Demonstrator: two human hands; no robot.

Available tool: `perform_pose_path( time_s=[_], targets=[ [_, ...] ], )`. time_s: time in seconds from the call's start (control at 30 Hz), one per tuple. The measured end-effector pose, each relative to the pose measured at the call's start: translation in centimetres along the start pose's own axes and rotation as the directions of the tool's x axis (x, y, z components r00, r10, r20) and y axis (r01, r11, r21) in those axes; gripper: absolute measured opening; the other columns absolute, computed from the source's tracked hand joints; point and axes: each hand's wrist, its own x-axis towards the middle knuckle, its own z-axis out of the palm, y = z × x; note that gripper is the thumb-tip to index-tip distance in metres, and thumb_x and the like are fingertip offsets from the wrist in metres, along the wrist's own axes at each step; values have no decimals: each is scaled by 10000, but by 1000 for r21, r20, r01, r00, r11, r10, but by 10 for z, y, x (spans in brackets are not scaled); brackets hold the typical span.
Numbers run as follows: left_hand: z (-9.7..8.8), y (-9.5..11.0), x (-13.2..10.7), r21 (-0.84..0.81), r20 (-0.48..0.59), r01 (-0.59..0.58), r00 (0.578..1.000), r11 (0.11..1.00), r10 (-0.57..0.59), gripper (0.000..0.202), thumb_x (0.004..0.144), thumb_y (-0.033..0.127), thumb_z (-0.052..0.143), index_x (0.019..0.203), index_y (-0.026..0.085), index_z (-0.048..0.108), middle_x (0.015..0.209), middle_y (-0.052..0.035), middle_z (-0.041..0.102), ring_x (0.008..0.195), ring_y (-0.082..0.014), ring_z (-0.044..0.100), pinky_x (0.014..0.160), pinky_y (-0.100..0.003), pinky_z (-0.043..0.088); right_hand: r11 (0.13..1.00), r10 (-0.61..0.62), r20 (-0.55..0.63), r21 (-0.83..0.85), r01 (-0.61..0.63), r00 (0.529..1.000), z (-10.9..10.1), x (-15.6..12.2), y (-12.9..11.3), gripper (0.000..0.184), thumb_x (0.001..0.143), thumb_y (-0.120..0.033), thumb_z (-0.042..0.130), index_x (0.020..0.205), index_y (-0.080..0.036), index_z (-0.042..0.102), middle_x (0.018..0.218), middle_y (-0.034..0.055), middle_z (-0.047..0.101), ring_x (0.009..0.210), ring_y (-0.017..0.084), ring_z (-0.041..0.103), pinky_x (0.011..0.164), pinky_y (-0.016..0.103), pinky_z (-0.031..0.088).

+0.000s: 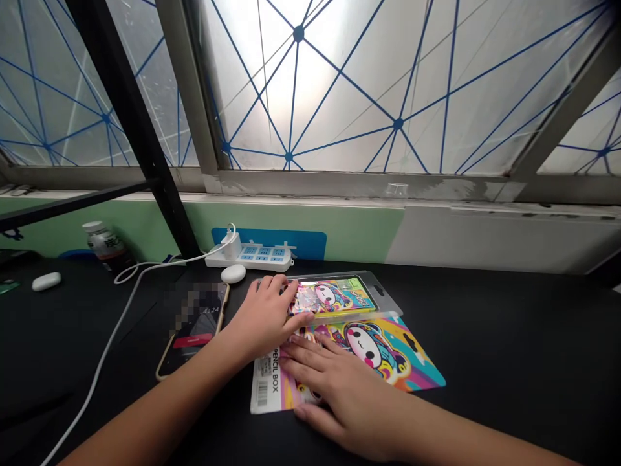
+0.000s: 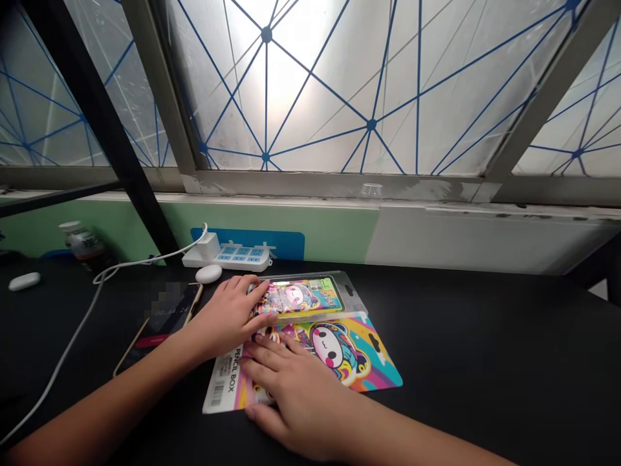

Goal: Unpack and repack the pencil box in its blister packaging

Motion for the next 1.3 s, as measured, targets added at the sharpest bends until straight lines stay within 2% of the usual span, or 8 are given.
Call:
perform_pose_path(
  time_s=[0.57, 0.7, 0.8, 0.93, 1.03, 1.13, 1.2, 1.3],
  targets=[
    [0, 2, 0, -52, 9, -69, 998, 996, 70, 695, 945, 641, 450, 1441, 155, 484, 1377, -165, 530, 1249, -349, 467, 1036, -492, 391, 999, -22, -27, 28, 22, 999, 3, 4, 2, 534, 1003, -430, 453, 1509, -261, 419, 1581, 47, 395, 1494, 248, 247, 1246, 455, 111],
    [-2, 6, -1, -59, 18, -65, 998, 996, 66, 818, 883, 730, 473, 1457, 148, 464, 1389, -184, 519, 1258, -374, 458, 1031, -518, 392, 999, -23, -44, 36, 25, 999, 2, 7, -1, 499, 1001, -415, 473, 1487, -308, 440, 1524, 38, 481, 1453, 246, 337, 1234, 464, 167],
    [-4, 9, -1, -58, 12, -37, 999, 998, 37, 759, 902, 701, 472, 1435, 160, 493, 1351, -176, 544, 1231, -359, 479, 1021, -506, 404, 999, -30, -73, 36, 33, 997, 3, 11, -1, 455, 999, -369, 494, 1449, -305, 478, 1468, 38, 536, 1423, 240, 380, 1217, 455, 220],
    [-6, 11, -2, -77, -11, -41, 999, 996, 40, 749, 890, 719, 475, 1402, 174, 529, 1317, -161, 563, 1207, -353, 488, 1012, -499, 416, 998, -68, -145, 6, 70, 987, 11, 17, 2, 290, 996, -292, 511, 1263, -239, 612, 1281, 56, 648, 1246, 217, 541, 1086, 371, 415],
    [-5, 11, -3, -93, -19, -40, 999, 995, 39, 749, 907, 724, 432, 1417, 182, 513, 1333, -160, 554, 1220, -356, 481, 1017, -511, 409, 972, -221, -253, -134, 192, 942, 17, 18, 5, 231, 995, -177, 451, 1054, -190, 674, 1067, 66, 699, 1012, 194, 620, 949, 347, 484],
    [-2, 10, -4, -100, -21, -32, 999, 994, 30, 671, 966, 659, 374, 1431, 191, 496, 1359, -158, 539, 1249, -351, 469, 1035, -516, 392, 911, -379, -373, -311, 271, 847, 12, 16, 12, 223, 964, -117, 459, 1025, -178, 665, 947, 64, 707, 877, 189, 622, 878, 373, 483],
    [-1, 9, -5, -103, -23, -33, 999, 994, 31, 618, 988, 609, 371, 1429, 192, 492, 1380, -155, 526, 1275, -349, 454, 1053, -518, 375, 894, -389, -439, -391, 217, 810, 0, 12, 22, 197, 963, -133, 485, 1036, -183, 661, 925, 67, 710, 849, 197, 619, 813, 373, 483],
    [-1, 7, -4, -116, -18, -40, 999, 992, 38, 588, 994, 584, 374, 1421, 197, 491, 1393, -150, 516, 1300, -345, 438, 1069, -517, 361, 911, -259, -518, -411, 29, 815, -26, 5, 50, 175, 983, -222, 500, 1009, -196, 671, 968, 86, 705, 895, 228, 624, 804, 402, 491]
  ],
)
